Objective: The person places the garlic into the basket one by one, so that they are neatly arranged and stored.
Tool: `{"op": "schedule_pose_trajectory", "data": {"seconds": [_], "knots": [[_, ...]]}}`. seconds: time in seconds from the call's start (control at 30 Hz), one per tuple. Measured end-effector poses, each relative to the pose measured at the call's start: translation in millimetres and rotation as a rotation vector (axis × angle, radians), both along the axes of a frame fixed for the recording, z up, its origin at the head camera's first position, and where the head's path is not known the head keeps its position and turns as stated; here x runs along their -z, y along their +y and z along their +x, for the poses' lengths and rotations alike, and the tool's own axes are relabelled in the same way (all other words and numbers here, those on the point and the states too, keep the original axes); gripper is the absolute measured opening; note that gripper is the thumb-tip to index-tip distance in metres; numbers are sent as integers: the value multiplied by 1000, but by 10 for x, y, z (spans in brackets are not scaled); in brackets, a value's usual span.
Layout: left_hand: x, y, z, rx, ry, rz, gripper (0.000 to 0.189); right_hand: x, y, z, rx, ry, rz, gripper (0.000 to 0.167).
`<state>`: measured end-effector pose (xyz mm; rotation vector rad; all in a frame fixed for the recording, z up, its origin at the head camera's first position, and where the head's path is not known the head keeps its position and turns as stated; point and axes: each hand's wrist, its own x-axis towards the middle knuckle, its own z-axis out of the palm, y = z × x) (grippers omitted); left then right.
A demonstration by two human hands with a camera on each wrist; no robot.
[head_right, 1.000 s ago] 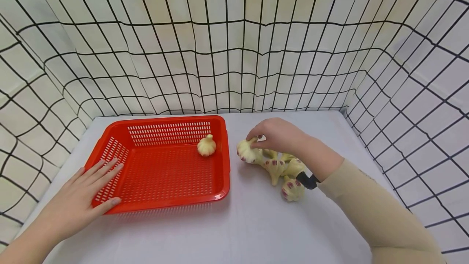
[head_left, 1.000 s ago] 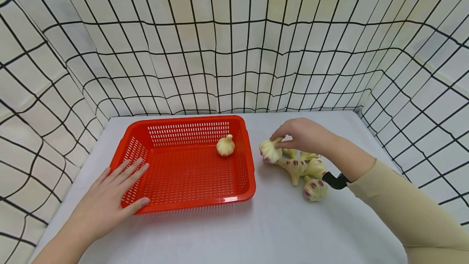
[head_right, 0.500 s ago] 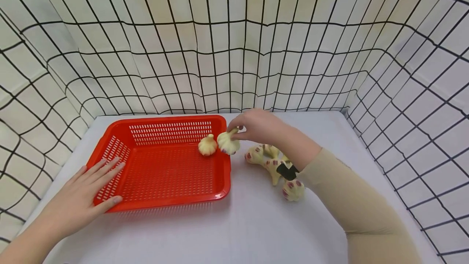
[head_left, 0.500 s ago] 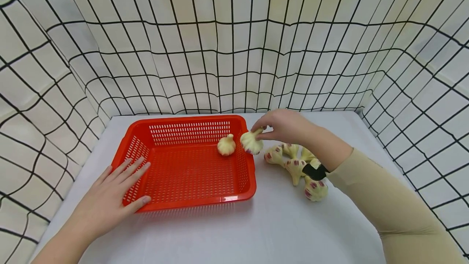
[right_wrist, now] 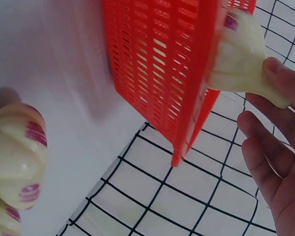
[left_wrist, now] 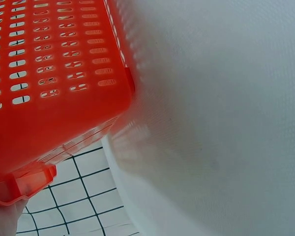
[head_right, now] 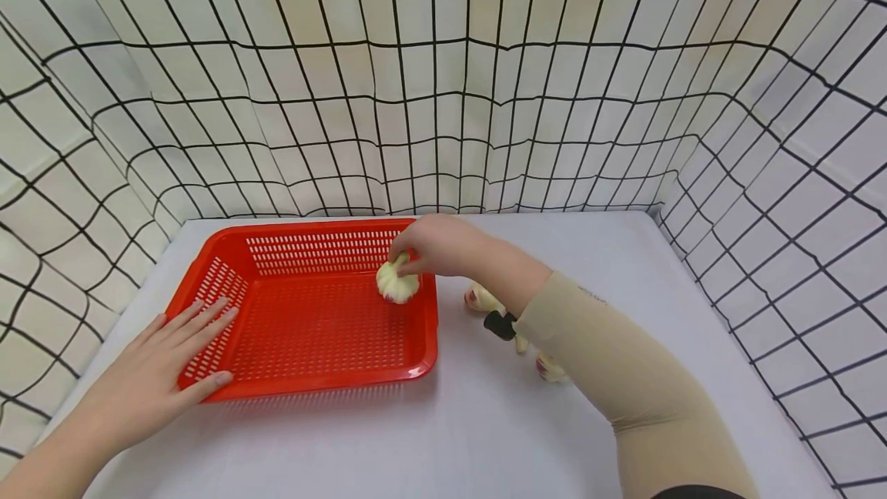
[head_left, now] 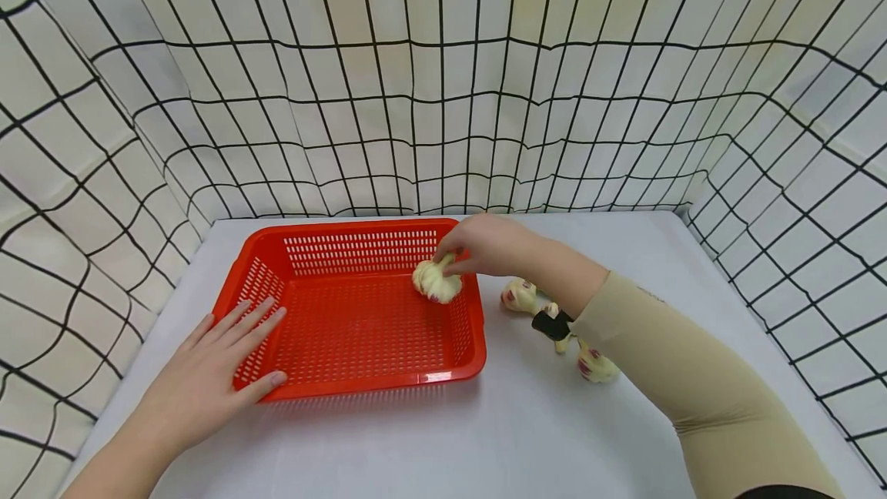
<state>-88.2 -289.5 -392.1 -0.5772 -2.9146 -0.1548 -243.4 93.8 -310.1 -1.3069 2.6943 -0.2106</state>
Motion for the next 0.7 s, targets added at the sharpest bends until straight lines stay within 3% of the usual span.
{"op": "schedule_pose_trajectory", "data": {"seconds": [0.17,0.47,0.7], "knots": [[3,0,-7,3,-1,1,87,107,-83,-10,-39,-16,34,20],[7,-5,-7,4,4,-1,87,296,-222,35,0,-78,113,21],[18,-6,-7,7,12,12,85,401,-307,21,-30,-61,152,19]]}}
